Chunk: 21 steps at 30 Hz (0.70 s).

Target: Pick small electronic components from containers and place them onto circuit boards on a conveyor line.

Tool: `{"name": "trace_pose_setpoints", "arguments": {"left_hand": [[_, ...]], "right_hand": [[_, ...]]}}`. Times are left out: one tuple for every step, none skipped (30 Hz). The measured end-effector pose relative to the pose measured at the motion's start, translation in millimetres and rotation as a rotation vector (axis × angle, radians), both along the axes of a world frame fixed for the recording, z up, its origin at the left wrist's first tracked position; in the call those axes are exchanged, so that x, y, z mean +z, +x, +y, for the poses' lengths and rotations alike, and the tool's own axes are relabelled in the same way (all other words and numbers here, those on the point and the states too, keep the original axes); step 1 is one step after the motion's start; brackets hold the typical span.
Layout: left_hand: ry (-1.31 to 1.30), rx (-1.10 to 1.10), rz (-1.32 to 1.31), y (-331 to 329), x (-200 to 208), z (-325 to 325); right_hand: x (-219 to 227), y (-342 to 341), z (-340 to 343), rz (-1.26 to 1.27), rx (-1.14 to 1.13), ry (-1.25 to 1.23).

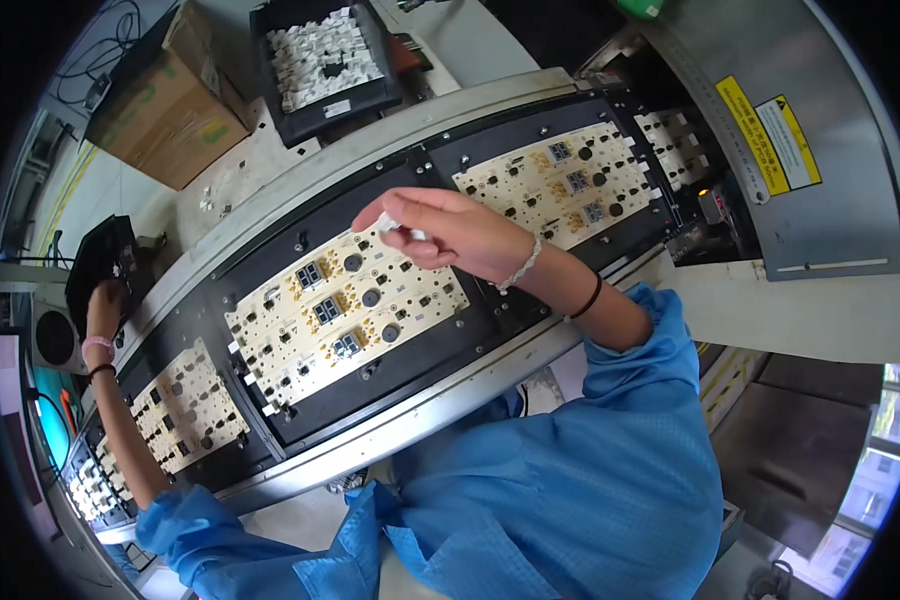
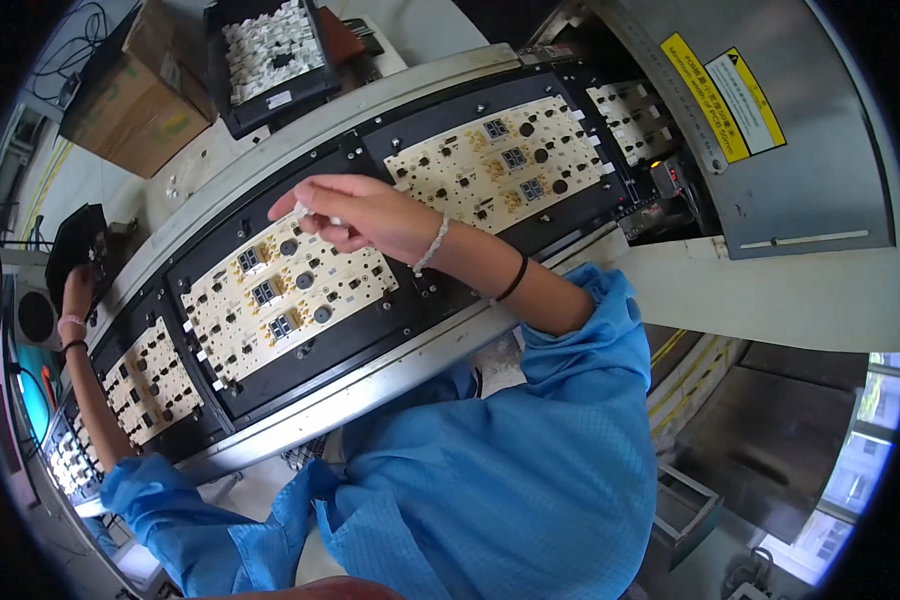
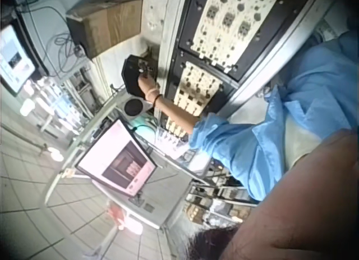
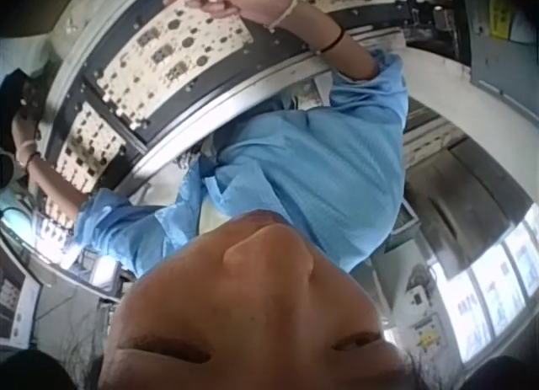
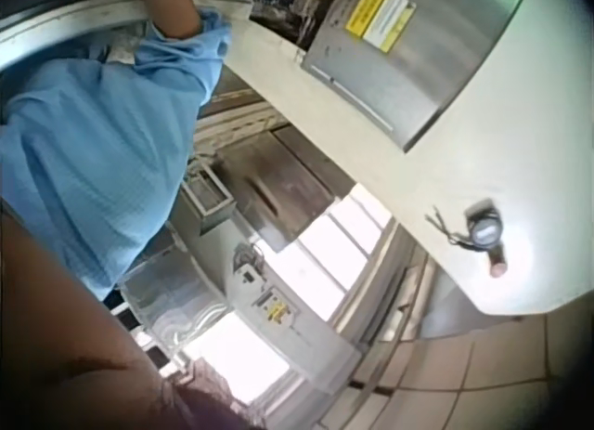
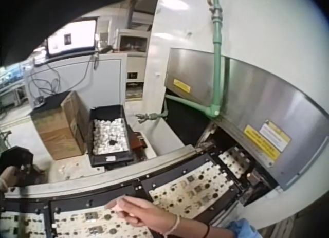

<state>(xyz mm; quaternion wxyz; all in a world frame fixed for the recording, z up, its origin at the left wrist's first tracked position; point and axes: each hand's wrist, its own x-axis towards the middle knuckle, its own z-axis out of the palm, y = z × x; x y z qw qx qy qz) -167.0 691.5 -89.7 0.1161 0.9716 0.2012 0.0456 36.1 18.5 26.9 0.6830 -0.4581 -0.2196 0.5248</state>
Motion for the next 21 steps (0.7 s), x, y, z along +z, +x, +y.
{"name": "trace_pose_setpoints", "arguments": {"left_hand": [[-0.322,0.003,0.102,33.6,-28.4,10.1],[-0.637,0.012,0.215,61.4,-54.2,18.1],[-0.126,-0.314,0.158,-3.6,-42.4,95.0],[-0.116,-0.335,0.157,13.7,-49.0,115.5],[-0.045,-0.393,0.154,8.8,-45.6,127.1],[0.006,-0.471,0.159,22.4,-62.1,137.2],[0.031,-0.363,0.163,-3.1,-39.5,148.7],[0.028,-0.348,0.162,-7.6,-38.5,146.9],[0.126,-0.217,0.310,-2.0,-43.6,138.2],[0.210,-0.126,0.454,30.9,-62.8,121.1],[0.004,-0.136,0.227,63.5,-75.9,79.7],[-0.007,-0.131,0.231,62.0,-73.6,61.7],[-0.152,-0.001,0.134,51.0,-61.0,55.5],[-0.296,0.126,0.032,44.5,-50.4,49.4],[0.033,0.029,0.082,36.7,-38.7,49.2],[0.044,0.048,0.087,26.2,-27.0,49.5],[-0.050,0.137,0.136,17.2,-15.0,50.8],[-0.171,0.190,0.181,40.9,-16.1,32.0],[-0.130,0.205,0.244,40.8,-12.4,26.4],[-0.131,0.219,0.245,35.0,-11.3,24.5],[-0.055,0.176,0.183,31.5,-10.9,23.5]], "right_hand": [[-2.6,-0.4,-1.4,-0.074,-0.027,-0.036],[-3.5,-0.3,-2.9,-0.148,-0.043,-0.072],[2.8,-1.1,-3.0,-0.125,0.057,0.004],[4.4,-3.0,-9.5,-0.129,0.035,0.011],[7.9,-9.4,-8.9,-0.217,0.040,0.023],[5.2,-9.7,-8.6,-0.294,0.029,0.014],[3.5,-13.9,-7.7,-0.300,0.105,0.047],[-4.8,-20.1,-5.1,-0.326,0.135,0.100],[-10.7,-27.0,-2.9,-0.353,0.158,0.139],[-9.4,-28.1,-7.9,-0.352,0.202,-0.030],[-10.0,-31.7,-10.0,-0.351,0.176,-0.085],[-8.7,-36.9,-13.2,-0.497,0.134,-0.118],[-6.0,-40.1,-16.8,-0.643,0.100,-0.125],[-1.2,-40.5,-21.2,-0.635,0.123,-0.206],[4.1,-39.9,-26.6,-0.632,0.141,-0.185],[9.0,-38.3,-31.8,-0.615,0.155,-0.241],[11.9,-37.3,-36.5,-0.600,0.168,-0.300],[4.3,-38.5,-42.1,-0.665,0.052,-0.262],[4.4,-37.1,-46.7,-0.665,0.064,-0.261],[5.9,-33.0,-53.4,-0.848,0.018,-0.316],[8.4,-27.7,-61.8,-1.032,-0.034,-0.370]]}}
